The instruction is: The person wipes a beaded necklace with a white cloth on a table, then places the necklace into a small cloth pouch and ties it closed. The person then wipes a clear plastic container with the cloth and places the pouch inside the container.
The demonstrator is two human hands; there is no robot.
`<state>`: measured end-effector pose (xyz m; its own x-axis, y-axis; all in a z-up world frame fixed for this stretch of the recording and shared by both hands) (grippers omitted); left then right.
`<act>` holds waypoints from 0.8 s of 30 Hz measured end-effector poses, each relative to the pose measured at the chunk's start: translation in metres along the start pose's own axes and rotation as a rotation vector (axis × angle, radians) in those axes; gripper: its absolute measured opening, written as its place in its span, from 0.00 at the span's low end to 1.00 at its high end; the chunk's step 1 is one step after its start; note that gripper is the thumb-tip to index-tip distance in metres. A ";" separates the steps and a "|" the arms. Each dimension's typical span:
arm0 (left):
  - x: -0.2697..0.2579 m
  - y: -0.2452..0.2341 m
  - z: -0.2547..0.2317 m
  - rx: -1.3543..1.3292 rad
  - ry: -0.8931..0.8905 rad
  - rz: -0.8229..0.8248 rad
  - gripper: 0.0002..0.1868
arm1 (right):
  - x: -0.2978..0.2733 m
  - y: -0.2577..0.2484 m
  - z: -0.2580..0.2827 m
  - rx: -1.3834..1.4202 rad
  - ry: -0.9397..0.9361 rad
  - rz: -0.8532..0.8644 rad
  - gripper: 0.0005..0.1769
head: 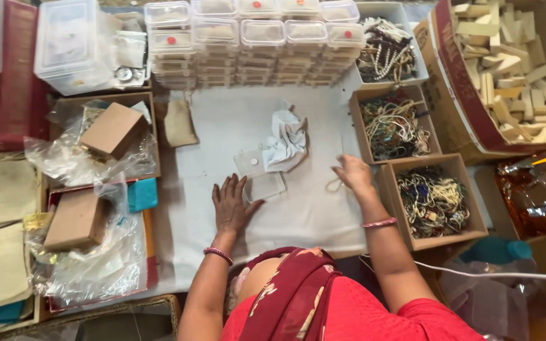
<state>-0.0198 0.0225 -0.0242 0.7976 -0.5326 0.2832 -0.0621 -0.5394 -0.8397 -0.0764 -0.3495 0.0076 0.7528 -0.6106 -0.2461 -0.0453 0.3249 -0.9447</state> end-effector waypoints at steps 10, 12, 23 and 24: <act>-0.003 0.011 0.005 0.019 0.030 -0.052 0.39 | -0.046 0.030 -0.080 -0.097 -0.185 -0.281 0.22; -0.008 0.009 0.005 0.044 0.020 -0.058 0.37 | -0.047 0.028 -0.067 -0.098 -0.200 -0.332 0.20; -0.013 0.006 0.002 -0.035 0.120 -0.162 0.22 | -0.077 -0.001 0.141 0.597 -0.770 0.042 0.19; -0.014 0.000 -0.001 -0.029 0.113 -0.167 0.22 | -0.080 0.007 0.150 0.597 -0.779 0.046 0.19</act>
<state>-0.0312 0.0291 -0.0279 0.7261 -0.5033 0.4685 0.0467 -0.6437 -0.7638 -0.0384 -0.1897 0.0538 0.9908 -0.0103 0.1348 0.0924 0.7793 -0.6197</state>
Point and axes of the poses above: each hand's wrist, its own x-axis towards the middle knuckle, its own y-axis out of the palm, z = x × y, the point moved 5 cm from there along x, towards the middle knuckle, and after that the axes turned 8 degrees about y, right-handed, at the moved point
